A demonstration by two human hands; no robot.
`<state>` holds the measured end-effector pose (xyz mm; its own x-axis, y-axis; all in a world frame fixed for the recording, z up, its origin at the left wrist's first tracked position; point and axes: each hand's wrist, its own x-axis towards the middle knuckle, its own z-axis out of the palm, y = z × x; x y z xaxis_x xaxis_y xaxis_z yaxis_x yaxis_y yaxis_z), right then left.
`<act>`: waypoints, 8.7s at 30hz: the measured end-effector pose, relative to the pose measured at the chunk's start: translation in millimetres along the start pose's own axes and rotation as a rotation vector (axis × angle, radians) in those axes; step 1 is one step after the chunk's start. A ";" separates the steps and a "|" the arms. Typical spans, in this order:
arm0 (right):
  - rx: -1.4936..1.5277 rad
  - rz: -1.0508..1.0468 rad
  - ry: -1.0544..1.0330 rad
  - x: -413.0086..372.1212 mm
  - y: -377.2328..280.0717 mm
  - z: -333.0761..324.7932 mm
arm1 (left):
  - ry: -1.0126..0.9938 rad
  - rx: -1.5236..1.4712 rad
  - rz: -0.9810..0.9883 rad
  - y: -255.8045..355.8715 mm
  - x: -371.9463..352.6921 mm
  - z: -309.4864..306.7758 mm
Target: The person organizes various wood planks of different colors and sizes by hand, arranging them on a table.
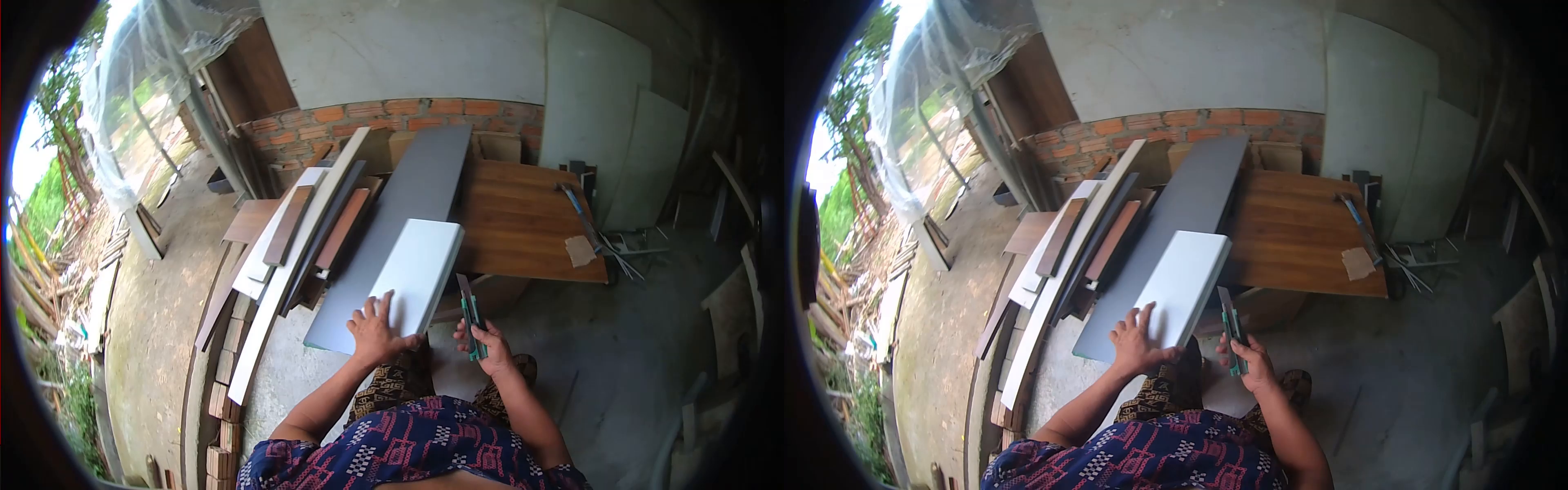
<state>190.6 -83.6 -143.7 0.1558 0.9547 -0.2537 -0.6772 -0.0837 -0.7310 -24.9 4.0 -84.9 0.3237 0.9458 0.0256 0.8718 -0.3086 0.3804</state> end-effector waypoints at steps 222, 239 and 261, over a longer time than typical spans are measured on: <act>-0.488 0.108 0.347 -54.2 83.3 -154.2 | 0.481 -0.427 -0.668 -259.5 141.5 -57.0; -0.486 0.060 0.311 -51.6 89.6 -160.7 | 0.340 0.367 -0.196 -232.2 135.5 -66.8; -0.448 0.066 0.313 -55.0 85.3 -154.2 | 0.137 0.168 -0.337 -158.7 114.3 -78.7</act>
<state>235.2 -187.2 -289.7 0.3758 0.8184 -0.4347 -0.3309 -0.3197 -0.8879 -155.2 169.0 -69.6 -0.0330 0.9981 0.0521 0.9725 0.0201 0.2318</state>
